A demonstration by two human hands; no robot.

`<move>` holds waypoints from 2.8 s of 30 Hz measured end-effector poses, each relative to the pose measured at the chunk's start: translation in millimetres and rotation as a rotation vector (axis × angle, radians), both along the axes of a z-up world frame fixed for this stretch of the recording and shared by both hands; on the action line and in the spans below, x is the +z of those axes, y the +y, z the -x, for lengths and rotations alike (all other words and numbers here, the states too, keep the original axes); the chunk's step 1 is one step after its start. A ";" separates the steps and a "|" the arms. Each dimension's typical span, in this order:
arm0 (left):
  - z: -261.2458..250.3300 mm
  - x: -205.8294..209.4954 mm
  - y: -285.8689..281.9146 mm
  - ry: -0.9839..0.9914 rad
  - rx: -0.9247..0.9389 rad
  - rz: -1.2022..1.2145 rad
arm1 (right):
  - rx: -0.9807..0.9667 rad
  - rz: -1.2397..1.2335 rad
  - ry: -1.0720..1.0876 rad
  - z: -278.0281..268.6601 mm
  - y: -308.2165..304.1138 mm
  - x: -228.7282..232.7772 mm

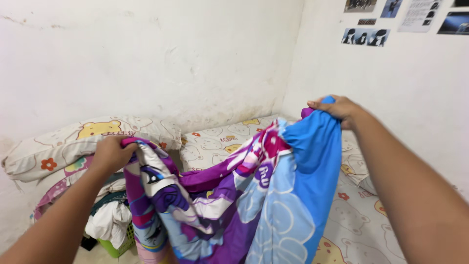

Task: The person folds a pillowcase, a towel, and a blanket on a bed. They also move a bottle of lotion and a spray bottle to a nearby shelf.

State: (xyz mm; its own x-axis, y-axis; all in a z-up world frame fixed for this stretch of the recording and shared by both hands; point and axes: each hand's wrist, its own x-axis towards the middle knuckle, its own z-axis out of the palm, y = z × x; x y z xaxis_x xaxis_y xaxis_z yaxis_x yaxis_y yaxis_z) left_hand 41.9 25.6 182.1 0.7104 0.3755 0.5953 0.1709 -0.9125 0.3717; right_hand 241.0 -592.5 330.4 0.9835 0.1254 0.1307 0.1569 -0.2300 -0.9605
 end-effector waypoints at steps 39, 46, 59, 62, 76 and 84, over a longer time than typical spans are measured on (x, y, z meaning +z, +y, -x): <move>113.6 80.6 -105.1 -0.109 -0.043 0.822 | 0.771 -0.314 -0.103 173.4 417.4 -125.6; 109.5 88.7 -108.6 -0.018 -0.375 1.042 | 0.915 -0.124 -0.223 184.4 377.3 -110.5; 141.0 24.4 -103.7 0.578 -0.547 0.489 | 0.726 -0.621 -0.207 157.1 276.0 -69.9; 128.2 9.5 -126.4 0.702 -0.540 0.416 | 0.648 -0.696 -0.308 150.7 236.4 -54.4; 83.5 -58.5 -169.3 1.052 -0.702 0.194 | 0.133 -0.689 -0.486 212.9 88.3 9.0; 33.1 -11.6 -116.7 0.557 -0.338 -0.219 | 0.082 -0.567 -0.527 288.8 16.7 36.7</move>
